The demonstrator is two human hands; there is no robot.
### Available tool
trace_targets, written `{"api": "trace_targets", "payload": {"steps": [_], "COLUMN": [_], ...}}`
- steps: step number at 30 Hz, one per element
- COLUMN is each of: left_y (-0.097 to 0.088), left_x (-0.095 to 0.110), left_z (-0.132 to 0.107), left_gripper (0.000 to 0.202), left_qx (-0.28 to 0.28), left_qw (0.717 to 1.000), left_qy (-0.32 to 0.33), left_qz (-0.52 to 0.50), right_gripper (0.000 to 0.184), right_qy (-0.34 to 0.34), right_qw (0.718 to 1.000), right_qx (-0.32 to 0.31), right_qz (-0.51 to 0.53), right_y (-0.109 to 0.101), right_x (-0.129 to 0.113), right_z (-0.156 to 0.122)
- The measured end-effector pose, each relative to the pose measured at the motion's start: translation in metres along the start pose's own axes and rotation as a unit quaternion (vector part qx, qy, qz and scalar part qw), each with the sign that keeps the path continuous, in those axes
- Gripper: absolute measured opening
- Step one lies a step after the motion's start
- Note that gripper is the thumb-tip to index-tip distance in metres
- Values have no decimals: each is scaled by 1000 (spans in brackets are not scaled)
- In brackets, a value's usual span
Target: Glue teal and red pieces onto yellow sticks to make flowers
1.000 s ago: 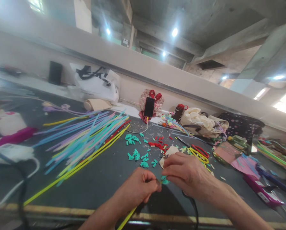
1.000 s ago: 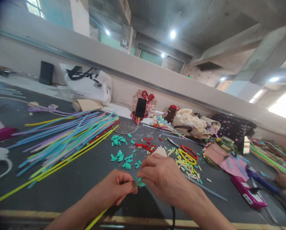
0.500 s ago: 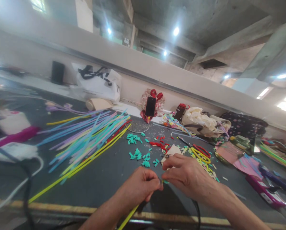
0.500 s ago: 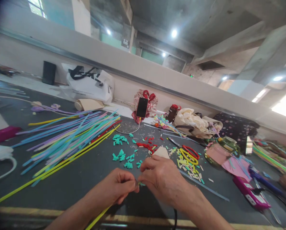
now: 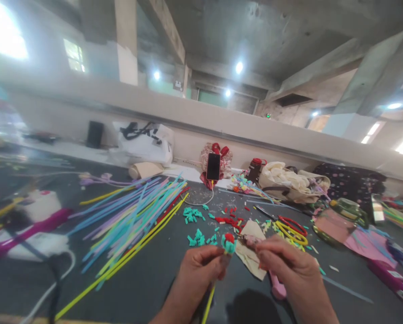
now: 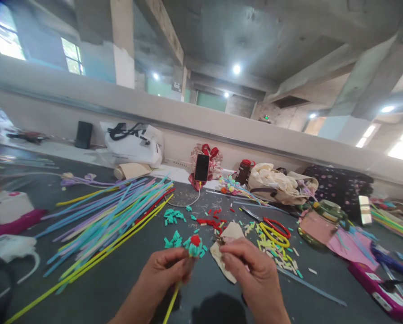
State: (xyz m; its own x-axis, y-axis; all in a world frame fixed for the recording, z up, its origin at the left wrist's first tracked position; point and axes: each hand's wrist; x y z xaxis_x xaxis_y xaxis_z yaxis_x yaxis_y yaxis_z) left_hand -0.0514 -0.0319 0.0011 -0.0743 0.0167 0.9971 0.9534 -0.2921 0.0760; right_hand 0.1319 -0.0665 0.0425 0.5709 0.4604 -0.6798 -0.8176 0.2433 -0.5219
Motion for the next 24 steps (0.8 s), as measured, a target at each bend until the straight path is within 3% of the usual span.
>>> {"api": "trace_targets", "payload": {"steps": [5, 8, 10, 15, 24], "left_y": [-3, -2, -1, 0, -3], "left_x": [2, 2, 2, 2, 2], "left_z": [-3, -3, -4, -5, -7], "left_gripper": [28, 29, 28, 22, 19], "left_qx": [28, 38, 49, 63, 48], "left_qw": [999, 998, 996, 989, 975], "left_qy": [18, 53, 76, 130, 179], "left_qz": [-2, 10, 12, 30, 122], "right_gripper": [19, 15, 32, 42, 37], "right_qy": [29, 63, 83, 65, 43], "right_qw": [999, 994, 990, 989, 994], "right_qx": [-25, -36, -25, -44, -27], "right_qz": [25, 82, 114, 127, 99], "right_y": [23, 32, 36, 42, 46], "right_x": [15, 7, -3, -19, -10], "right_z": [-8, -4, 0, 5, 7]}}
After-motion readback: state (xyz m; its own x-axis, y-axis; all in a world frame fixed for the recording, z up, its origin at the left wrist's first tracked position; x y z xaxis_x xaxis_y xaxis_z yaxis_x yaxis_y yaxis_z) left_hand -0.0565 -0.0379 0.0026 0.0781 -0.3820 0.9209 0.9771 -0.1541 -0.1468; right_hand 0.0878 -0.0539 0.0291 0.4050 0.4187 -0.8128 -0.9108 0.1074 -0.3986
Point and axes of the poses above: each hand's wrist, its own z-axis towards the middle knuckle, its own y-axis out of the palm, x = y × z, and after that the axes turned 1 degree about x, right-handed
